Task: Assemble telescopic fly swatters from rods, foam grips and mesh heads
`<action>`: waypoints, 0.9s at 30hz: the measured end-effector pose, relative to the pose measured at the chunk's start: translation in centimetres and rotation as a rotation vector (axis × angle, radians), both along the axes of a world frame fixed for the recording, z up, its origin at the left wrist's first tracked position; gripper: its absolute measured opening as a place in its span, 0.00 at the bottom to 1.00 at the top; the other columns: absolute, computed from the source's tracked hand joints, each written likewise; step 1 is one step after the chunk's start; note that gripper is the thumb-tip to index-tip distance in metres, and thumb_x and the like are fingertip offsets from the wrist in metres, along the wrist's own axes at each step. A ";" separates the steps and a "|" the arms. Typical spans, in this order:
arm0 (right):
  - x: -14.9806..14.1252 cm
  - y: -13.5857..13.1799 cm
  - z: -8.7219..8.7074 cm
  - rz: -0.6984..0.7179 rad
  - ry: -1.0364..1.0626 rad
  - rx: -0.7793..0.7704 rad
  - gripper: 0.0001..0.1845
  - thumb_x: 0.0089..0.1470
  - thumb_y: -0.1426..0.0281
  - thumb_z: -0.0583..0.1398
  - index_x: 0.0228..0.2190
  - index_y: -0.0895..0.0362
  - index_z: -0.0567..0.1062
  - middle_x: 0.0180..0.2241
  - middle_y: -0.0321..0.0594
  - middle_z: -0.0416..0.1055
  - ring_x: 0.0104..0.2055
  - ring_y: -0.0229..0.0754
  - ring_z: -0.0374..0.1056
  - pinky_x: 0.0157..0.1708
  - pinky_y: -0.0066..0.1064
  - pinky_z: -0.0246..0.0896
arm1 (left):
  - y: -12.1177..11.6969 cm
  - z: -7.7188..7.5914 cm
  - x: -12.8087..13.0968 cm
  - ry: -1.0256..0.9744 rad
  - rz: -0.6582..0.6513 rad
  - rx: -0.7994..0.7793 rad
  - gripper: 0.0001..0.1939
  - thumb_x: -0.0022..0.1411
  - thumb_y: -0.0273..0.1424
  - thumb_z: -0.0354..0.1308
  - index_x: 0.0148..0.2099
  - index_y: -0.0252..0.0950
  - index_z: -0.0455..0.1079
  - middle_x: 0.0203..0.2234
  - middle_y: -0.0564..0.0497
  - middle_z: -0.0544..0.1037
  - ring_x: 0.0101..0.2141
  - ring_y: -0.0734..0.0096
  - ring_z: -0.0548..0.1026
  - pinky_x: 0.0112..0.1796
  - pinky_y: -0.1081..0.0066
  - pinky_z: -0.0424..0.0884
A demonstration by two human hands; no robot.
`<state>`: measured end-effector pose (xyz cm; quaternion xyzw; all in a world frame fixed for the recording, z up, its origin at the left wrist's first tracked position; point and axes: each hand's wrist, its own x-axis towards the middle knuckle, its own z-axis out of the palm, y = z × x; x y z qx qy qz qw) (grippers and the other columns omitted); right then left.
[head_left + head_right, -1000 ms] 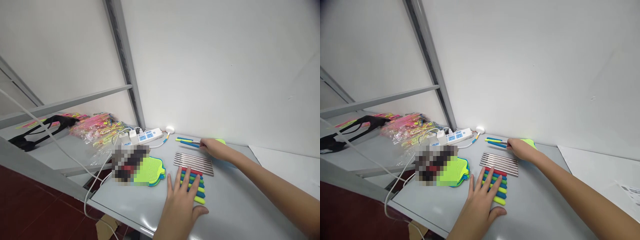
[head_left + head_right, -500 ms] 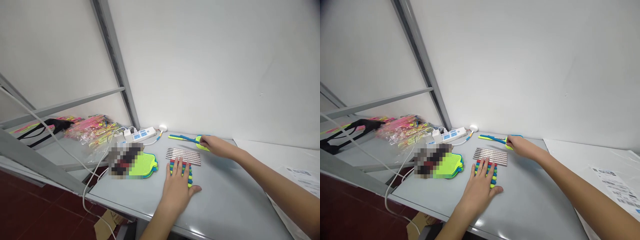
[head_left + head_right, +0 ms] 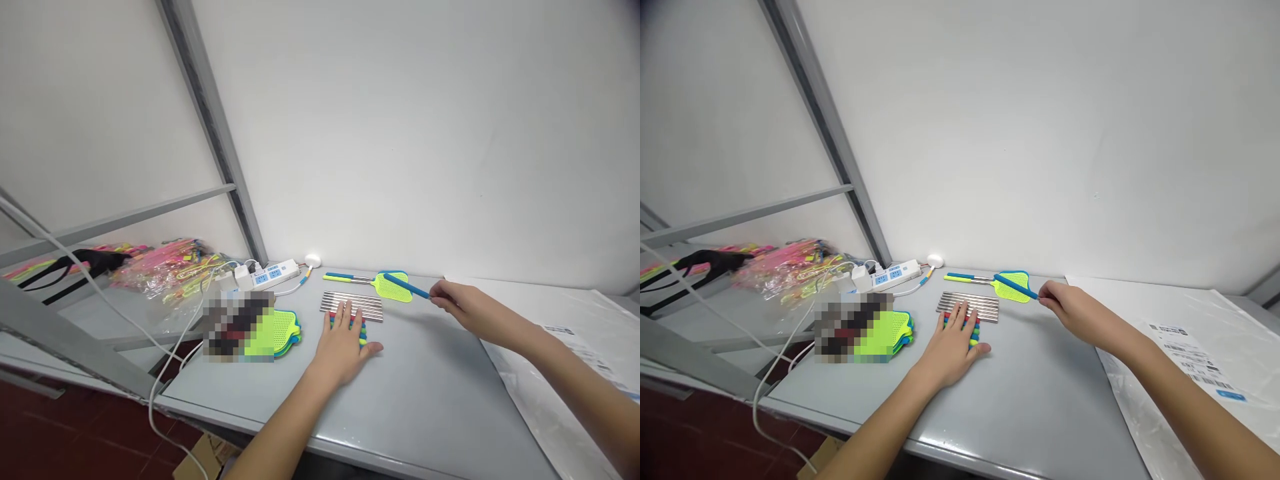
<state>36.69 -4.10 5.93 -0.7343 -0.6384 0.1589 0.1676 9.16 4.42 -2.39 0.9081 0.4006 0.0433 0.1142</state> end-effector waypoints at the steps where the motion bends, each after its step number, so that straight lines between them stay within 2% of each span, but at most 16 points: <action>1: 0.0 -0.3 -0.2 -0.003 0.006 -0.008 0.18 0.64 0.53 0.46 0.39 0.48 0.70 0.37 0.37 0.74 0.34 0.44 0.68 0.33 0.35 0.62 | 0.3 0.0 0.2 0.003 -0.002 -0.003 0.47 0.64 0.62 0.33 0.73 0.34 0.44 0.71 0.42 0.38 0.69 0.50 0.33 0.65 0.44 0.39; 7: -0.6 -0.9 -1.0 0.013 0.031 -0.033 0.16 0.64 0.55 0.48 0.37 0.48 0.69 0.39 0.37 0.74 0.36 0.45 0.69 0.35 0.36 0.62 | 2.1 0.2 1.1 -0.005 -0.032 -0.011 0.47 0.64 0.62 0.30 0.73 0.35 0.45 0.71 0.43 0.39 0.69 0.49 0.34 0.64 0.43 0.37; 14: -1.4 -0.3 -1.3 0.002 0.038 -0.007 0.15 0.65 0.56 0.46 0.36 0.48 0.68 0.36 0.35 0.74 0.34 0.43 0.67 0.33 0.34 0.61 | 3.9 -0.2 1.7 -0.027 -0.068 -0.031 0.47 0.65 0.61 0.31 0.73 0.34 0.44 0.71 0.40 0.39 0.69 0.46 0.34 0.63 0.39 0.37; 17: -1.4 0.1 -1.7 -0.010 0.043 0.016 0.16 0.65 0.55 0.45 0.37 0.48 0.67 0.37 0.35 0.73 0.34 0.43 0.67 0.33 0.34 0.61 | 5.0 0.4 2.1 -0.055 -0.088 -0.023 0.43 0.66 0.59 0.34 0.72 0.36 0.47 0.71 0.39 0.42 0.69 0.45 0.37 0.63 0.38 0.38; 19: -1.5 0.3 -2.0 -0.023 0.042 0.033 0.16 0.65 0.55 0.45 0.38 0.49 0.66 0.37 0.36 0.73 0.33 0.44 0.67 0.32 0.34 0.60 | 6.3 1.5 2.8 -0.088 -0.096 0.005 0.37 0.69 0.55 0.35 0.70 0.38 0.53 0.70 0.40 0.48 0.69 0.46 0.42 0.63 0.38 0.43; 21: -1.6 0.4 -2.4 -0.034 0.035 0.048 0.17 0.65 0.54 0.44 0.38 0.49 0.65 0.36 0.38 0.73 0.32 0.44 0.67 0.31 0.34 0.59 | 7.9 3.0 3.5 -0.138 -0.094 0.052 0.28 0.72 0.48 0.39 0.66 0.40 0.59 0.68 0.40 0.56 0.67 0.50 0.51 0.62 0.43 0.52; 24: -1.7 0.6 -3.5 -0.044 0.021 0.035 0.19 0.66 0.53 0.42 0.39 0.50 0.65 0.33 0.39 0.73 0.31 0.45 0.68 0.29 0.34 0.57 | 10.5 4.9 4.1 -0.211 -0.061 0.131 0.19 0.71 0.39 0.52 0.59 0.38 0.66 0.58 0.42 0.68 0.55 0.56 0.70 0.53 0.51 0.69; 27: -1.6 0.7 -5.0 -0.047 -0.001 0.010 0.20 0.66 0.53 0.40 0.39 0.50 0.64 0.32 0.38 0.72 0.30 0.45 0.68 0.29 0.34 0.56 | 11.9 5.2 3.8 -0.201 -0.008 0.156 0.18 0.68 0.36 0.58 0.56 0.35 0.67 0.52 0.44 0.72 0.46 0.61 0.75 0.46 0.56 0.74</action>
